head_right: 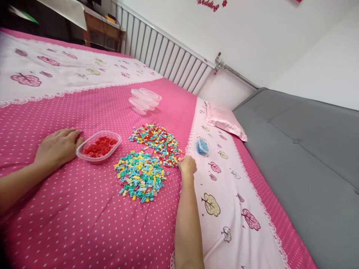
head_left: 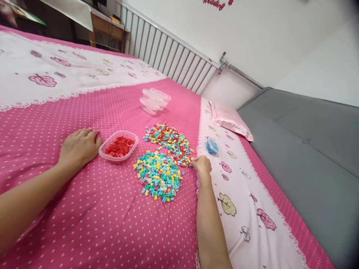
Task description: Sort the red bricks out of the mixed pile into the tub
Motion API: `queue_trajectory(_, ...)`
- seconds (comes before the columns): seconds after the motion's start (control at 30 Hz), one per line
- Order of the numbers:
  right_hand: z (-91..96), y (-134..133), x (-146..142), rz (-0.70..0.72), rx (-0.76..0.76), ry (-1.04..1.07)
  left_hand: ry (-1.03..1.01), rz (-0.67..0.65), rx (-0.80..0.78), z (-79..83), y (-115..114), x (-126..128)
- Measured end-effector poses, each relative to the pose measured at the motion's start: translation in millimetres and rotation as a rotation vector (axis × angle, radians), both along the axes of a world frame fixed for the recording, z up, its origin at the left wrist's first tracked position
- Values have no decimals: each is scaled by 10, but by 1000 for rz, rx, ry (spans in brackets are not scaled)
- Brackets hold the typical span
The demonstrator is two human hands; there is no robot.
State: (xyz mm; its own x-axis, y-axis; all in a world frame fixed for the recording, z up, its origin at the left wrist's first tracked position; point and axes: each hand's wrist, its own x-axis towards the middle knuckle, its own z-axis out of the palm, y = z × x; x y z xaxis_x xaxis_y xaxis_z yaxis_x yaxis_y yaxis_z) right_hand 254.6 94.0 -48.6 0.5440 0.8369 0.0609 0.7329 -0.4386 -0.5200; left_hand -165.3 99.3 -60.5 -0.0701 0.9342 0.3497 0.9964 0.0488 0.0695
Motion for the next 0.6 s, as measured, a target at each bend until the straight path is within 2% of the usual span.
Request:
queue_trajectory(0.17,41,-18,-16,1,49,34,-3,-3,5,-9,2,2)
queue_trajectory(0.27,73,4,-30,61,85,96,-8,-2,3,-19,6,-8)
queue_trajectory(0.33,90,25,-53,127,150,219,-21,-10,8,-21,5,-14)
queue_trajectory(0.4,110,40,-80,195,252,538,-40,-25,21,-14,-2,-15)
queue_trajectory(0.5,159,51,-103,270,337,1200,-54,-52,30,11,-22,-6)
queue_trajectory(0.57,202,58,-103,266,305,1489,-67,-58,28,29,-34,3)
queue_trajectory(0.6,223,62,-101,257,311,1564,-83,-57,29,36,-38,6)
